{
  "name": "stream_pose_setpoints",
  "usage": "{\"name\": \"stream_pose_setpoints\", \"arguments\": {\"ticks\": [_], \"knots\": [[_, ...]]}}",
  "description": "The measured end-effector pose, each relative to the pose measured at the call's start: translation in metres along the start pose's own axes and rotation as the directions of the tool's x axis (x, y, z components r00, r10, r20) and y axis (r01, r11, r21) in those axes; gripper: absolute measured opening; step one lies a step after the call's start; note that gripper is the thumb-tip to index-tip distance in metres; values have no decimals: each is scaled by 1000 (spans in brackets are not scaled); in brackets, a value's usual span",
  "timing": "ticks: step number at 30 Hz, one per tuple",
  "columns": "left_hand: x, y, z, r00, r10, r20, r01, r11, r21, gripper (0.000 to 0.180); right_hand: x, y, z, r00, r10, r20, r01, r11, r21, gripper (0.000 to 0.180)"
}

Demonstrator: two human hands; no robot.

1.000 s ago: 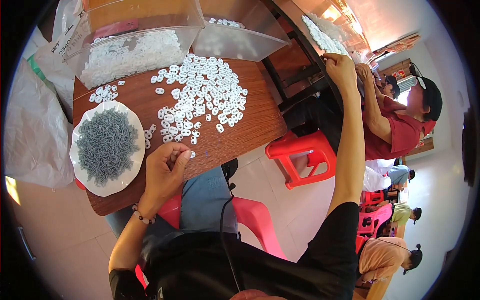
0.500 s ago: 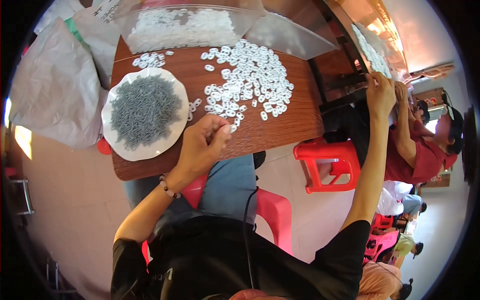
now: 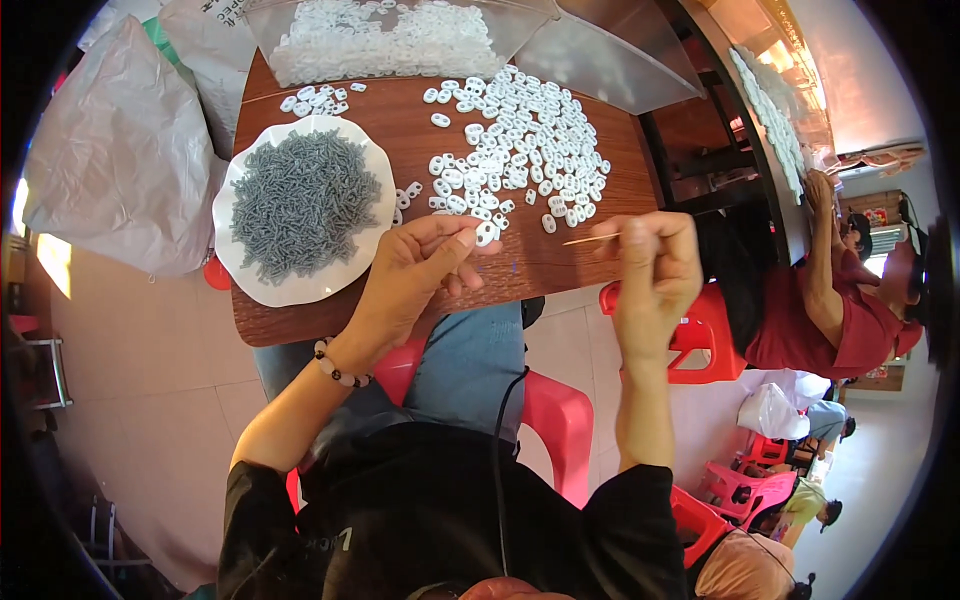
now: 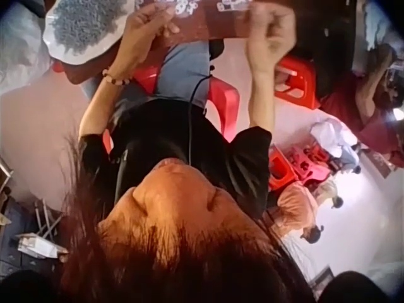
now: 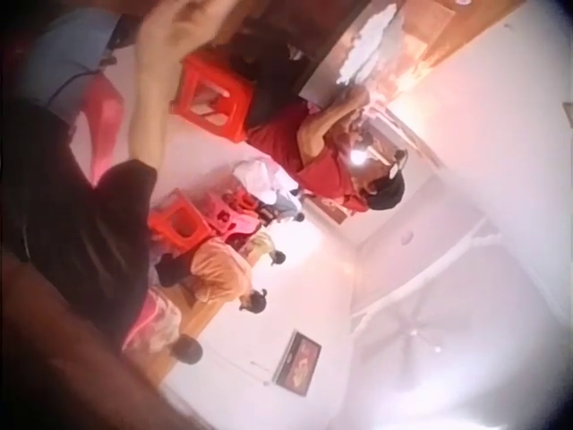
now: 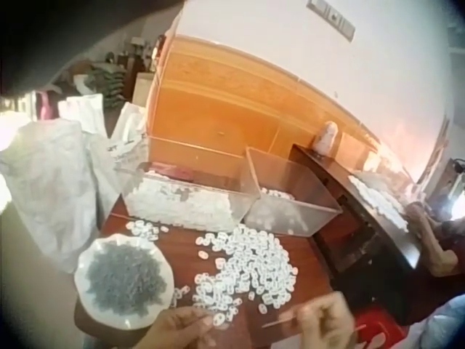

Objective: Assembling small plastic components by threading grey rings onto white plastic fasteners at a workshop table.

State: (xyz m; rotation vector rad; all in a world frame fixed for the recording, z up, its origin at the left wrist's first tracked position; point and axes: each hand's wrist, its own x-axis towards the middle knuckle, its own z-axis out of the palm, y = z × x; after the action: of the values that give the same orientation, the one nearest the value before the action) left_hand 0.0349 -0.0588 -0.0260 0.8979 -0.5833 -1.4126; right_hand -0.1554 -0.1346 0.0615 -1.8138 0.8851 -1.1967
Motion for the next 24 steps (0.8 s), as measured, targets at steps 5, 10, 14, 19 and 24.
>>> {"name": "stream_pose_setpoints", "arguments": {"ticks": [5, 10, 14, 19, 24], "knots": [[-5, 6, 4, 997, -79, 16, 80, 994, -78, 27, -10, 8, 30, 999, -11, 46, 9, 999, 39, 9], [-6, 1, 6, 999, -39, 25, 41, 997, -71, 25, -18, 21, 36, 973, -184, 141, 204, 969, -141, 9], [-8, 1, 10, 998, -60, 22, 61, 995, -83, 24, -17, 31, 36, 917, -347, 195, 388, 890, -241, 8], [-8, 1, 12, 999, -52, 13, 53, 997, -56, 23, -17, 28, 39, 890, -412, 197, 454, 844, -286, 7], [-8, 0, 12, 1000, -25, 5, 25, 999, -34, 23, -21, 32, 38, 948, -295, 121, 315, 925, -214, 8]]}}
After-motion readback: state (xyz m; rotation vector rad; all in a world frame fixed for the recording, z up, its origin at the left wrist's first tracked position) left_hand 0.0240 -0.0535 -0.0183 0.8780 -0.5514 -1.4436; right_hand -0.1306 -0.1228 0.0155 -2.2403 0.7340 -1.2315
